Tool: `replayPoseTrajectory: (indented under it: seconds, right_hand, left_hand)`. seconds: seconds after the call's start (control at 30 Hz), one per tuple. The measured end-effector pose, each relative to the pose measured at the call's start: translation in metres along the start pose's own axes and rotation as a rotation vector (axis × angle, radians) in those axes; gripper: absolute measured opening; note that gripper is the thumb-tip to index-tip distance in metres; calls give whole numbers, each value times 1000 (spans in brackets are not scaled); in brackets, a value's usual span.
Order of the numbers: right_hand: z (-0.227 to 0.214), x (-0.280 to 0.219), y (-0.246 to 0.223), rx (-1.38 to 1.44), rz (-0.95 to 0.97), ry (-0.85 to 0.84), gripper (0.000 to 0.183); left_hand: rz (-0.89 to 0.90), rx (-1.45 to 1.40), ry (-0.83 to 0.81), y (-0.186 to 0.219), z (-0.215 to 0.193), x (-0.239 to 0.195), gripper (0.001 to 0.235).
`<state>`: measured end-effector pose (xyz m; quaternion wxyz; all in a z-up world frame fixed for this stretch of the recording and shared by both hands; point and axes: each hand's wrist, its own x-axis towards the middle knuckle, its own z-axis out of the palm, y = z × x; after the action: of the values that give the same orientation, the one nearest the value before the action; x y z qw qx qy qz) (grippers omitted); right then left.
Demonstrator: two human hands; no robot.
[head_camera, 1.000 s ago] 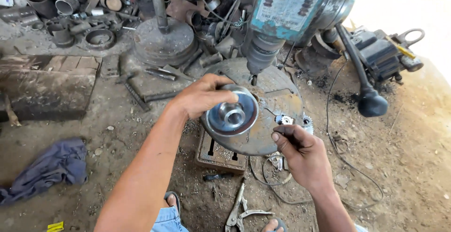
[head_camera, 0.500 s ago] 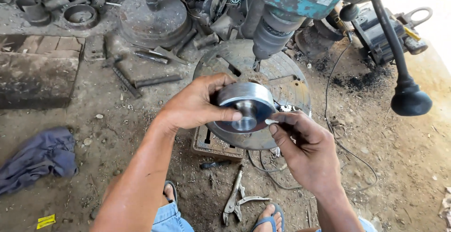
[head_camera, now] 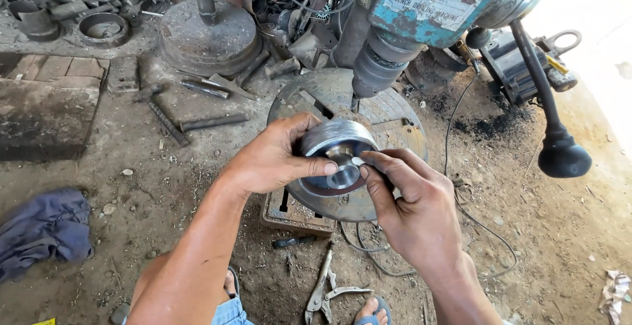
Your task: Assembling and inspecting small metal gears and bushings on a workshop floor.
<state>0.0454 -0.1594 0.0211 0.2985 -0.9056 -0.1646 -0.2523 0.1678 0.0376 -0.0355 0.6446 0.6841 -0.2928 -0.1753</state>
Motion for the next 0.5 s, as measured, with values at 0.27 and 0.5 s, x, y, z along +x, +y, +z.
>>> replayPoseTrajectory:
  seconds: [0.27,0.5]
  right_hand:
    - [3,2,2,-126,-28,-79,24]
    - [7,3,7,-134,-51,-95,24]
  left_hand:
    - [1,46,19,-3,7,0,42]
    - [56,49,12,-4,8,0,45]
